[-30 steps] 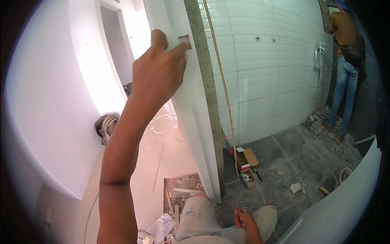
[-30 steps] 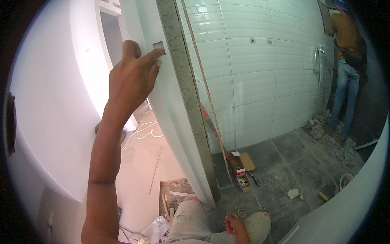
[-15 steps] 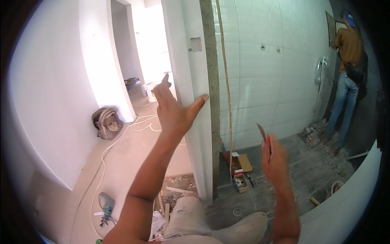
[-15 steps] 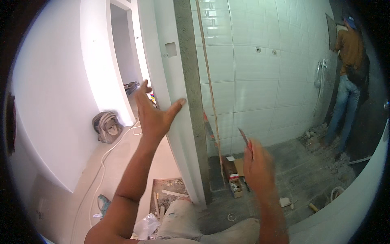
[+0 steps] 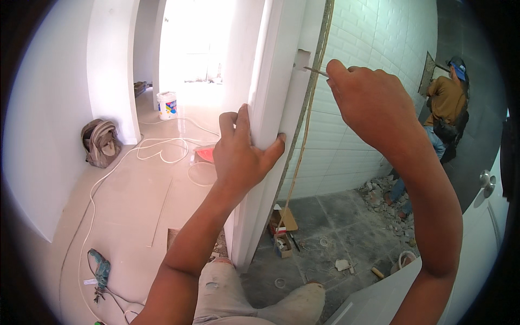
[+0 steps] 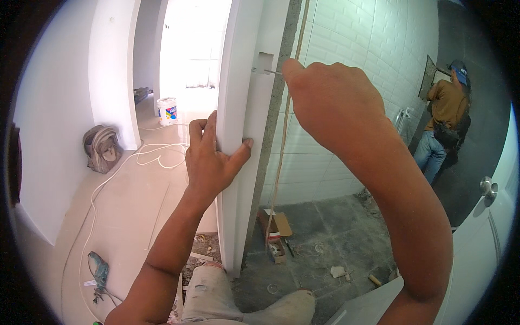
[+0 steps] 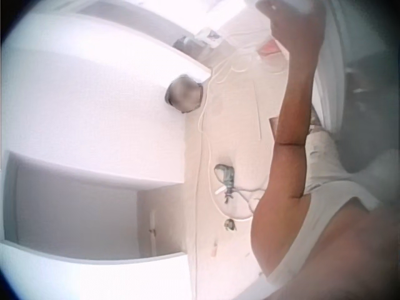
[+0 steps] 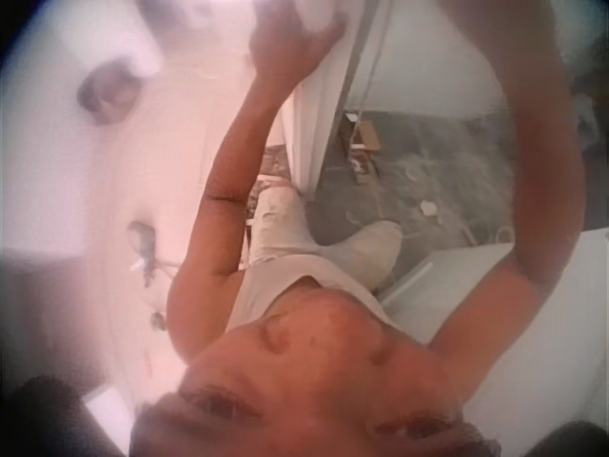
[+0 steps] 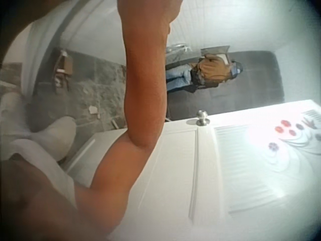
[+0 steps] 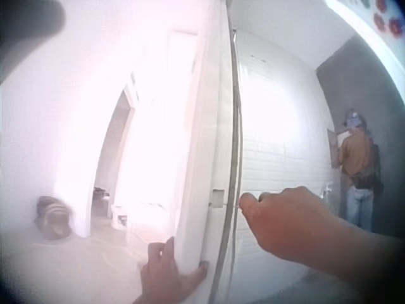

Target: The person uses a utility knife to cut a rectangular recess into a white door frame, then fits a metal strike plate into the recess. They insert screws and use a screwdriver to secure the plate to the frame.

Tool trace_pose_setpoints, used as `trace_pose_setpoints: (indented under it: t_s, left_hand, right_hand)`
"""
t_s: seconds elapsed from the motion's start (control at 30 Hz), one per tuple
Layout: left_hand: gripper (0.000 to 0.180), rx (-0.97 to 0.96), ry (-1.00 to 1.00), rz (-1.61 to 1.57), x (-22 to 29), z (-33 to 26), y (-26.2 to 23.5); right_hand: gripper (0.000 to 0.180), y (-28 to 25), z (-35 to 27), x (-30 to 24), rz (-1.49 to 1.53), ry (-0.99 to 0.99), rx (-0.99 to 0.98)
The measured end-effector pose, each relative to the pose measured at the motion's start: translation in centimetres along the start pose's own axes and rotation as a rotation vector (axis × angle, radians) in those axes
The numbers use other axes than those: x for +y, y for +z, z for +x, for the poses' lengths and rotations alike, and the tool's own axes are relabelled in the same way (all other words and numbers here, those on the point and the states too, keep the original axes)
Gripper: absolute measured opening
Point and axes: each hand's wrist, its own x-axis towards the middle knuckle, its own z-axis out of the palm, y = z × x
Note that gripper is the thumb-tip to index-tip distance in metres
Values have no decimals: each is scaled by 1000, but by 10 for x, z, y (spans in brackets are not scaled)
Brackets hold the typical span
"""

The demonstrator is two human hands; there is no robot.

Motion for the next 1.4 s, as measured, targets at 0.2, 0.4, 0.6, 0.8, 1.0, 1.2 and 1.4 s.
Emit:
trace_pose_setpoints:
  t_s: [0.2,0.4,0.6,0.8,1.0,1.2,1.4]
  left_hand:
    - [82,40,46,-67,-3,-1,2]
    - [83,52,57,-69,-3,1,3]
    - [83,82,67,-69,-4,0,5]
    - [81,110,94,-85,-5,1,7]
    - [80,102,88,-107,-4,0,5]
    - [78,129,96,-141,-6,3,5]
    - [76,135,115,-142,-6,5,4]
  right_hand:
    - [20,-1,9,-14,-66,-9,-35]
    - [22,-4,14,-7,-70,-50,-30]
    - [21,-7,14,-8,58,17,-94]
    - [22,-4,15,1,126,-43,-47]
    - [23,-5,19,3,73,-100,-50]
    - [21,-18,25,-7,-150,-141,-79]
    - [16,-33,25,-25,-295,-145,-128]
